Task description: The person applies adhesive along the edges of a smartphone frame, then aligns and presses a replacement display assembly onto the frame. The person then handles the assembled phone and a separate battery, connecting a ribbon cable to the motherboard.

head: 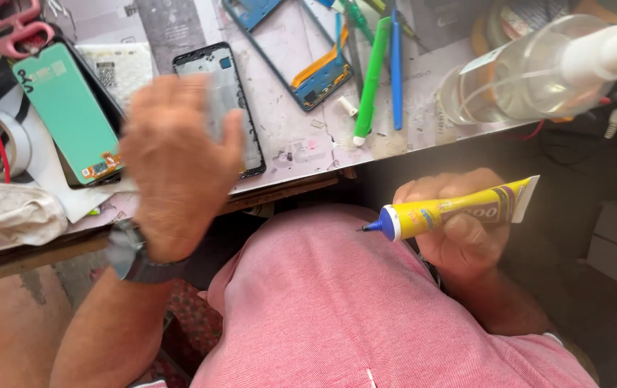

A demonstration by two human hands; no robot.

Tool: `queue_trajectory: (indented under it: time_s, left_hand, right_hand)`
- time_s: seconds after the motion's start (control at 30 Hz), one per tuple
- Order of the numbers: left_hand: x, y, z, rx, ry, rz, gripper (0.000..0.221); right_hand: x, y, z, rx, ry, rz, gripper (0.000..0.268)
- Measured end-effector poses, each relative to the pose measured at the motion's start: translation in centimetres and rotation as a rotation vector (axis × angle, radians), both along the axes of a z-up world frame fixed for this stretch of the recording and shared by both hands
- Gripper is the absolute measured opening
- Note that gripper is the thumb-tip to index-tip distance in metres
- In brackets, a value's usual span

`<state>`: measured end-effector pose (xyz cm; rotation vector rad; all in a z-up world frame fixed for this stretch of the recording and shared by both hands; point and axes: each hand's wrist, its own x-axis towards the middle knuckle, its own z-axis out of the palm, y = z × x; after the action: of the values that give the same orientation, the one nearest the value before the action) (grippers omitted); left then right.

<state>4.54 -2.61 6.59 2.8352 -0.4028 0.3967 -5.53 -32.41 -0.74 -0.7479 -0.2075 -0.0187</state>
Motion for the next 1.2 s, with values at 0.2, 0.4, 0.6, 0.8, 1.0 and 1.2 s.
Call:
queue_trajectory:
  time_s: [0.2, 0.4, 0.6, 0.8, 1.0, 1.2]
  left_hand:
    - [3.0, -5.3, -3.2, -0.086, -0.057, -0.513, 0.018]
    - [3.9, -6.4, -3.9, -0.069, -0.046, -0.589, 0.013]
    - [0.9, -2.4, 1.3, -0.466, 0.181, -0.376, 0.011]
    - [-3.1, 1.4, 1.1, -0.928, 0.312, -0.163, 0.011]
    - [-4.1, 1.3, 0.0, -1.172, 0.425, -0.157, 0.023]
    - [-4.7, 1.1, -0.1, -1.357, 0.394, -0.307, 0.024]
  right_hand:
    - [-0.5, -0.7, -0.7, -0.008, 0.013, -0.107, 0.023]
    - [-1.4, -1.3, -1.0, -0.025, 0.048, -0.157, 0.022]
    - [-0.4, 0.4, -1.4, 0.09, 0.104, -0.073, 0.016]
    - [3.8, 5.6, -2.4, 0.215, 0.254, 0.106, 0.023]
    - [6.1, 8.2, -1.3, 0.35, 0.512, 0.224, 0.03]
    - [6.5, 9.5, -0.8, 0.367, 0.56, 0.323, 0.031]
